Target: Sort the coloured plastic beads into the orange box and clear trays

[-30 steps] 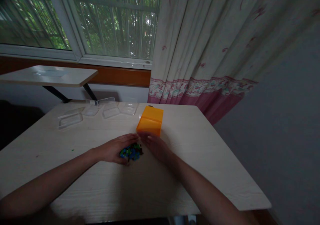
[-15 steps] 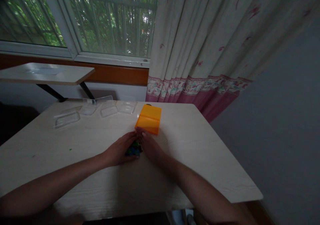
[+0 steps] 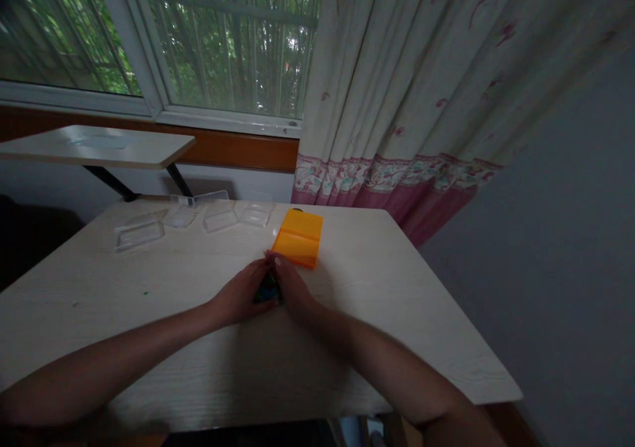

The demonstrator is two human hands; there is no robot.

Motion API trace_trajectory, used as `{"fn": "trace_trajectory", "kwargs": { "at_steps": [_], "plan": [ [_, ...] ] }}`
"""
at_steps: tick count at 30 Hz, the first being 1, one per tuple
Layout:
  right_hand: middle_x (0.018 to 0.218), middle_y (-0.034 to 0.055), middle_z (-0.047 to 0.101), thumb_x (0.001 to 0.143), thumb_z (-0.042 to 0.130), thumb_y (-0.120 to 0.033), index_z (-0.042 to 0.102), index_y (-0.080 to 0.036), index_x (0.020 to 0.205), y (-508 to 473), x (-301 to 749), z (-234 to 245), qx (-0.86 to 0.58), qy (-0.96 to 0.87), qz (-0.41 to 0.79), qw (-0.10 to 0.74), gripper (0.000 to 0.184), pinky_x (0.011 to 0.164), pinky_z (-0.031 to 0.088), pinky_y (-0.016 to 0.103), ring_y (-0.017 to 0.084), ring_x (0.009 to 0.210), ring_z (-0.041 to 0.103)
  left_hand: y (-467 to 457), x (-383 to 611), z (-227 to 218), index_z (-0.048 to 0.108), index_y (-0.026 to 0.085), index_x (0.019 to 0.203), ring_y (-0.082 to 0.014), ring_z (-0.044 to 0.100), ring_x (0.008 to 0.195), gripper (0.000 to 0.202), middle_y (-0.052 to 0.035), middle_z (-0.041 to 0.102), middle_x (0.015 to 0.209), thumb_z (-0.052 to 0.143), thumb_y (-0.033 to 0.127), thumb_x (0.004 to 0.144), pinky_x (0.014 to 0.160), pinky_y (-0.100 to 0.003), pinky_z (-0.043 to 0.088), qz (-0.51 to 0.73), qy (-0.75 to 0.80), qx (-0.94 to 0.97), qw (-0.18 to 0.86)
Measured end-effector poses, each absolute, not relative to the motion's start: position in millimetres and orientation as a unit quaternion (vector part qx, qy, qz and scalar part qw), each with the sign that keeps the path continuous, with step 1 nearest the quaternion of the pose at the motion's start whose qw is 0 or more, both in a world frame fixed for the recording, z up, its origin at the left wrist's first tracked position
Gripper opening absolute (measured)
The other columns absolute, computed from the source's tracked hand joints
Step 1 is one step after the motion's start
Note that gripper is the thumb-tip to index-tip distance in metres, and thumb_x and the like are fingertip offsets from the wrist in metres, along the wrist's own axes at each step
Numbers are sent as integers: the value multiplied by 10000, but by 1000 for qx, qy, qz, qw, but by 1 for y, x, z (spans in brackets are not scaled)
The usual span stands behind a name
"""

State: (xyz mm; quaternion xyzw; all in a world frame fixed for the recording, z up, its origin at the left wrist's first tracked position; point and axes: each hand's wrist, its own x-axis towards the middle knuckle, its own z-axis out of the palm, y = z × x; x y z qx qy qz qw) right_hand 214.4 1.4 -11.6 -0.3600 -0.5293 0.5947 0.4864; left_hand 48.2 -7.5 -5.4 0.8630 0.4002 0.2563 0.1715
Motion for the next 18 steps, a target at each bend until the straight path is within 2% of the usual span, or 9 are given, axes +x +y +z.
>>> {"fn": "trace_trajectory", "kwargs": {
  "at_steps": [4, 9, 12, 16, 18],
  "plan": [
    [1135, 70, 686, 873, 550, -616, 664, -249, 1087, 3, 208, -7, -339, -494, 609, 520, 439, 1100, 399, 430, 226, 1178, 591, -7, 47, -5, 414, 162, 1407, -328, 441, 1341, 795, -171, 475, 1431, 752, 408, 730, 1141, -496, 381, 262, 405, 856, 184],
    [1109, 39, 698, 860, 571, -588, 676, -264, 1036, 3, 210, -7, -315, -443, 645, 537, 383, 1105, 403, 400, 210, 1118, 622, -5, 43, -1, 479, 163, 1355, -327, 468, 1312, 737, -171, 497, 1410, 752, 459, 738, 1121, -491, 399, 270, 396, 849, 224],
    [1100, 37, 703, 832, 588, -610, 678, -265, 1011, 2, 210, -4, -322, -436, 654, 527, 399, 1094, 422, 402, 223, 1112, 624, 2, 36, 0, 514, 172, 1322, -310, 513, 1267, 624, -163, 544, 1363, 693, 476, 807, 1095, -479, 423, 278, 388, 840, 257],
    [1114, 43, 708, 790, 578, -693, 663, -264, 978, 1, 209, 2, -359, -436, 648, 511, 475, 1080, 442, 413, 245, 1127, 622, 18, 23, -2, 583, 200, 1238, -253, 565, 1202, 375, -112, 622, 1271, 571, 390, 915, 1073, -428, 437, 278, 342, 845, 301],
    [1132, 45, 704, 807, 538, -708, 660, -263, 975, 0, 208, 3, -368, -449, 639, 504, 491, 1080, 441, 413, 243, 1147, 613, 26, 17, -1, 604, 195, 1212, -231, 567, 1202, 324, -101, 633, 1256, 535, 353, 938, 1076, -400, 431, 279, 310, 851, 319]
  ]
}}
